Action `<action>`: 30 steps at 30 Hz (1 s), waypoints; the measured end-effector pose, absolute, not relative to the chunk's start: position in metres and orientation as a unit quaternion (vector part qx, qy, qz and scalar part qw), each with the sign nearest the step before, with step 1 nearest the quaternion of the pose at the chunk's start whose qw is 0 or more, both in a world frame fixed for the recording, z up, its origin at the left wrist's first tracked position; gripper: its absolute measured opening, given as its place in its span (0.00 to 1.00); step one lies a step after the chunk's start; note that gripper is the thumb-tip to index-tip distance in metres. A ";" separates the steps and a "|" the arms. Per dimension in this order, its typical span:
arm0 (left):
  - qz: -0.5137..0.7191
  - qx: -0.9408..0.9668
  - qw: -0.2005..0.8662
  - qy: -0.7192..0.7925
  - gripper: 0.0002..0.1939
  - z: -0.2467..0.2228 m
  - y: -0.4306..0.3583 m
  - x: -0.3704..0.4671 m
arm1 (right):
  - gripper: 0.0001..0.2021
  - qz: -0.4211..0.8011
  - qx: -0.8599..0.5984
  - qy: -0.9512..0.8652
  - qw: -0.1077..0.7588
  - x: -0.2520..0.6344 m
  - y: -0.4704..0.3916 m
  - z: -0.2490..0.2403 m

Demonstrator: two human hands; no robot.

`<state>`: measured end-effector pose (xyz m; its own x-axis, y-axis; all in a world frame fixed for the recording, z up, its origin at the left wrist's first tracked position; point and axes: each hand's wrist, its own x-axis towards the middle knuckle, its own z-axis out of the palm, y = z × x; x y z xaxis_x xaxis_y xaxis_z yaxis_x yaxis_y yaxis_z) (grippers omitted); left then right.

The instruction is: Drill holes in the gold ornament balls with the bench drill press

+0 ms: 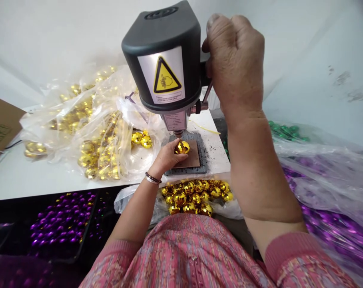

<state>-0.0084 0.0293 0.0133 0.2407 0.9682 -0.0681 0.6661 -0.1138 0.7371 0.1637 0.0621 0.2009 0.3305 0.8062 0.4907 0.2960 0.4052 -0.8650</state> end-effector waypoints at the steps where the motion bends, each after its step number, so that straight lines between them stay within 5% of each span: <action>1: 0.222 0.712 0.345 0.570 0.31 0.014 0.029 -0.009 | 0.16 0.199 -0.505 -0.544 0.639 0.164 0.062 0.200; 11: 0.199 0.712 0.352 0.574 0.21 0.024 0.038 -0.013 | 0.16 0.189 -0.494 -0.545 0.651 0.163 0.058 0.197; 22: 0.227 0.696 0.378 0.567 0.40 0.010 0.033 -0.014 | 0.14 0.143 -0.388 -0.586 0.697 0.164 0.031 0.173; 30: 0.234 0.697 0.378 0.563 0.40 0.005 0.034 -0.015 | 0.12 0.185 -0.372 -0.596 0.687 0.170 -0.002 0.143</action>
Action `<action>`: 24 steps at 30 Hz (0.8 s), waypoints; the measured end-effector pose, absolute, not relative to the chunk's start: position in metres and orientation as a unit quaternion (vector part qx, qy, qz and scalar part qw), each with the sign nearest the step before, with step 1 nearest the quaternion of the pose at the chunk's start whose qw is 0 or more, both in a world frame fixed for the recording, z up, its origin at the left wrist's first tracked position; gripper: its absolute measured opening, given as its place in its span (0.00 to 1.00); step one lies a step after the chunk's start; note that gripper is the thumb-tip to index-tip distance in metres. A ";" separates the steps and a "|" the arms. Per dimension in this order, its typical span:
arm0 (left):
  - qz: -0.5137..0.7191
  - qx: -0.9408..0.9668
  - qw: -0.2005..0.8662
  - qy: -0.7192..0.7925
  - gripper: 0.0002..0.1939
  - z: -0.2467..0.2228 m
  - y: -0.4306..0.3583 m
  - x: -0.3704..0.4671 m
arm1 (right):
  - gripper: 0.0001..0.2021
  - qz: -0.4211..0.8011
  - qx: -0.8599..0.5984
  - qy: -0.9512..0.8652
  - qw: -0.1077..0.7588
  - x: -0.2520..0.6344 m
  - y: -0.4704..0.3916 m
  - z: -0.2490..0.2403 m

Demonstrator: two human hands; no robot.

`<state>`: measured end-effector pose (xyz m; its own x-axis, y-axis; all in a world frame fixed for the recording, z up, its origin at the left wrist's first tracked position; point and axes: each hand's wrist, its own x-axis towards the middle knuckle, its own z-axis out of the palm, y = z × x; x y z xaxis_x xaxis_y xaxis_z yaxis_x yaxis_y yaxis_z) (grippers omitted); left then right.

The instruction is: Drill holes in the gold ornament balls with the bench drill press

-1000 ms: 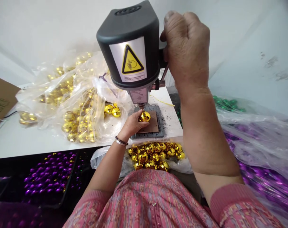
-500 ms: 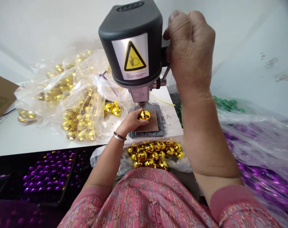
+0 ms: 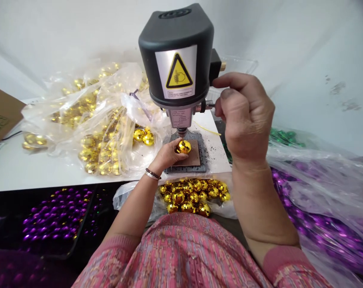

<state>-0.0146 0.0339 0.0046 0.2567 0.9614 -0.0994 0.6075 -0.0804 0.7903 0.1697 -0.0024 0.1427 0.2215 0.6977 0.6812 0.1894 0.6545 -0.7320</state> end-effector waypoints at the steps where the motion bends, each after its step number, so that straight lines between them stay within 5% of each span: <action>1: 0.234 0.698 0.377 0.562 0.40 0.004 0.034 -0.015 | 0.12 0.187 -0.373 -0.594 0.688 0.170 -0.004 0.140; 24: 0.246 0.696 0.393 0.548 0.33 0.005 0.028 -0.013 | 0.07 0.080 -0.425 -0.620 0.654 0.171 -0.019 0.109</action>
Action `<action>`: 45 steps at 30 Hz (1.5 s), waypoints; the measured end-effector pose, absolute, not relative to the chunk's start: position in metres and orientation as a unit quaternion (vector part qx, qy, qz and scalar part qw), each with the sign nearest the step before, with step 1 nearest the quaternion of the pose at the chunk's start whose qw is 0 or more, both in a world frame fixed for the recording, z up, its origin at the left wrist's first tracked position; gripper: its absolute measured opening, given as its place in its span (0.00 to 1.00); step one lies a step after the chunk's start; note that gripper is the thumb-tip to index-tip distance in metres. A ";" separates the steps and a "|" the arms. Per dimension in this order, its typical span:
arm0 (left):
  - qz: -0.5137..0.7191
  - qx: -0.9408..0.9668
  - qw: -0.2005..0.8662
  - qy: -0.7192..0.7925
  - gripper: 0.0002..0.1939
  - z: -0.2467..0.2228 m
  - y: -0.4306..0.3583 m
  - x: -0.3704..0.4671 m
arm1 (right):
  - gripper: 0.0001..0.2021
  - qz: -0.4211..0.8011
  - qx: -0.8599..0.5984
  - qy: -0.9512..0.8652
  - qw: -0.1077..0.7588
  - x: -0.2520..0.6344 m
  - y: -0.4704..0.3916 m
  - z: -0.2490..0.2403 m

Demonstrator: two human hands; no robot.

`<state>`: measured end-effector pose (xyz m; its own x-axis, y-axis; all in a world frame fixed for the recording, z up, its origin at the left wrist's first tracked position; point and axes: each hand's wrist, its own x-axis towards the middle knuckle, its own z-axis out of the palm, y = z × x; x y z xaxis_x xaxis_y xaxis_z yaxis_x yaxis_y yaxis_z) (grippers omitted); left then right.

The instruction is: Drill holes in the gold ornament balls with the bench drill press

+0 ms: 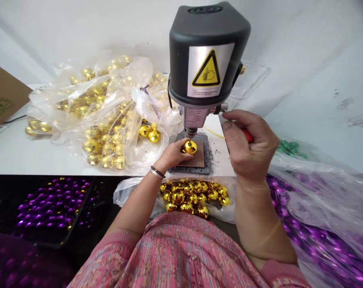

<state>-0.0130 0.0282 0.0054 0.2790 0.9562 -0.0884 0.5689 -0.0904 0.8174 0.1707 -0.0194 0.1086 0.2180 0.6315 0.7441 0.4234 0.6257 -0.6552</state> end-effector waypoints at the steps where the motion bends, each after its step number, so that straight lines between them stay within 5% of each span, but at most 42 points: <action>1: 0.248 0.696 0.391 0.548 0.34 0.004 0.029 -0.013 | 0.07 0.064 -0.421 -0.621 0.658 0.170 -0.019 0.106; 25: 0.233 0.705 0.372 0.557 0.26 0.007 0.027 -0.013 | 0.08 0.008 -0.344 -0.602 0.721 0.169 -0.003 0.047; 33: 0.287 0.680 0.387 0.552 0.32 0.000 0.019 -0.011 | 0.09 0.101 -0.403 -0.560 0.717 0.167 -0.006 0.090; 45: 0.286 0.673 0.360 0.579 0.25 0.002 0.016 -0.007 | 0.08 0.122 -0.412 -0.544 0.721 0.162 0.010 0.137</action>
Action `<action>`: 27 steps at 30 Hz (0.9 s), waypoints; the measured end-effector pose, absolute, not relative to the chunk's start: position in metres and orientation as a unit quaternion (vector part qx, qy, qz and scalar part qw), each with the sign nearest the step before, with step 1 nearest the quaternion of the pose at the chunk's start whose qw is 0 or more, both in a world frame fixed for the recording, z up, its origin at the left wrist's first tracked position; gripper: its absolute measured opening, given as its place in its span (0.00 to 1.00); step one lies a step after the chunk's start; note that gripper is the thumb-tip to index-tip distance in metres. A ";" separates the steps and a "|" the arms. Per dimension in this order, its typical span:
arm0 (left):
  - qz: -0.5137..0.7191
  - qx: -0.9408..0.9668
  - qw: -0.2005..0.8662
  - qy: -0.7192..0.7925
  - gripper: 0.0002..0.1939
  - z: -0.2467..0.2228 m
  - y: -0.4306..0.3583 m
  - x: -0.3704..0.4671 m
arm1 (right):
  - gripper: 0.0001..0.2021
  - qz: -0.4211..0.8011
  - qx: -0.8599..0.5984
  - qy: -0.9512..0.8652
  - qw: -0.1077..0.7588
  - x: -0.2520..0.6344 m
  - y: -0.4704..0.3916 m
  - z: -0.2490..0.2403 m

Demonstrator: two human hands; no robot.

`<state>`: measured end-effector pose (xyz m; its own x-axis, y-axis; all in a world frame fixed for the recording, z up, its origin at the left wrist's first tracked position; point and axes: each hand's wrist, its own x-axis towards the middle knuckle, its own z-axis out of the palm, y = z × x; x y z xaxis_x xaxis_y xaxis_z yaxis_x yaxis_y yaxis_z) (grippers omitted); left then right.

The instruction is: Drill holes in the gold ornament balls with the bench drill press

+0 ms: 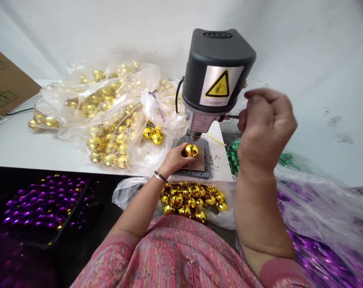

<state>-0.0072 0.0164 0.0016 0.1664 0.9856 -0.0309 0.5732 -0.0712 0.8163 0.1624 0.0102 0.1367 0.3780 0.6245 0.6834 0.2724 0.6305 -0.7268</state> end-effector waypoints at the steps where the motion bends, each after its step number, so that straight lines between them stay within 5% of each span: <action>1: 0.285 0.677 0.355 0.578 0.24 0.001 0.017 -0.007 | 0.08 0.122 -0.417 -0.543 0.718 0.163 0.016 0.147; 6: 0.284 0.699 0.328 0.569 0.25 0.003 0.008 -0.011 | 0.13 0.169 -0.465 -0.558 0.666 0.168 0.035 0.178; 17: 0.273 0.771 0.353 0.455 0.33 0.025 -0.036 -0.055 | 0.13 0.195 -0.440 -0.512 0.712 0.164 0.035 0.174; 22: 0.363 0.598 0.259 0.666 0.18 0.021 -0.003 -0.090 | 0.13 0.164 -0.439 -0.527 0.709 0.166 0.034 0.170; 27: 0.317 0.521 0.188 0.770 0.22 0.002 0.044 -0.100 | 0.13 0.161 -0.435 -0.521 0.716 0.165 0.031 0.169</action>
<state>-0.0998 0.0437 0.0023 -0.3867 0.9212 0.0416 0.6832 0.2560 0.6839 0.1648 0.0309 0.1687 0.4048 0.6846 0.6062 0.2223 0.5693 -0.7915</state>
